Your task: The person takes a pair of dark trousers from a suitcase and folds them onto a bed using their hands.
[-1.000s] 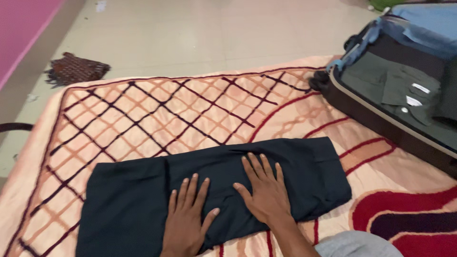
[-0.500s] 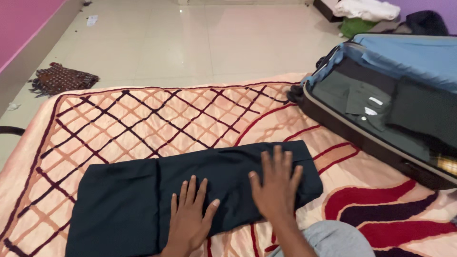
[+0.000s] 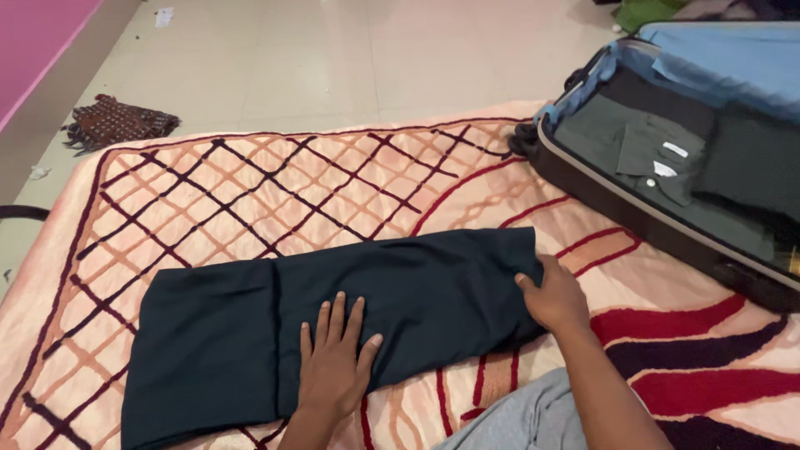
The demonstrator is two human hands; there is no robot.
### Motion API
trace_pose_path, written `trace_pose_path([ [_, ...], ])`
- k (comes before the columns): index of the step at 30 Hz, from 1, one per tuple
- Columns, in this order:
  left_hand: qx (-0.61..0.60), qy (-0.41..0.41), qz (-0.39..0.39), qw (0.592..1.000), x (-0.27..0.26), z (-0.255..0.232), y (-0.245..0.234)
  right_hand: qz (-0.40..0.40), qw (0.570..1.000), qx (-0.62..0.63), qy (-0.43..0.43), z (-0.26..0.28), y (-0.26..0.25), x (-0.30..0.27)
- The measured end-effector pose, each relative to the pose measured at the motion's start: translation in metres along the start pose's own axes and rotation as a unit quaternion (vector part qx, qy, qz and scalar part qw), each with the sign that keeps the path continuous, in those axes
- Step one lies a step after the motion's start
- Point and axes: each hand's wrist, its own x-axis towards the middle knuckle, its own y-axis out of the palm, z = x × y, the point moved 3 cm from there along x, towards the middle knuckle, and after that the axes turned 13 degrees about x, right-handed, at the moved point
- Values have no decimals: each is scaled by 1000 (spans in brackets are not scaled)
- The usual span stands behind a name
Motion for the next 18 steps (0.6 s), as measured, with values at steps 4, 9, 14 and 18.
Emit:
trace_pose_path([
  [4, -33, 3, 5, 999, 3, 6, 1, -29, 998, -2, -50, 24, -11, -4],
  [9, -95, 42, -110, 988, -9, 28, 8, -35, 999, 0, -14, 26, -8, -2],
  [14, -36, 22, -131, 990, -23, 48, 17, -43, 998, 37, 38, 19, -17, -7],
  [18, -12, 26, -124, 992, -26, 50, 24, -39, 994, 69, 73, 20, -21, -13],
])
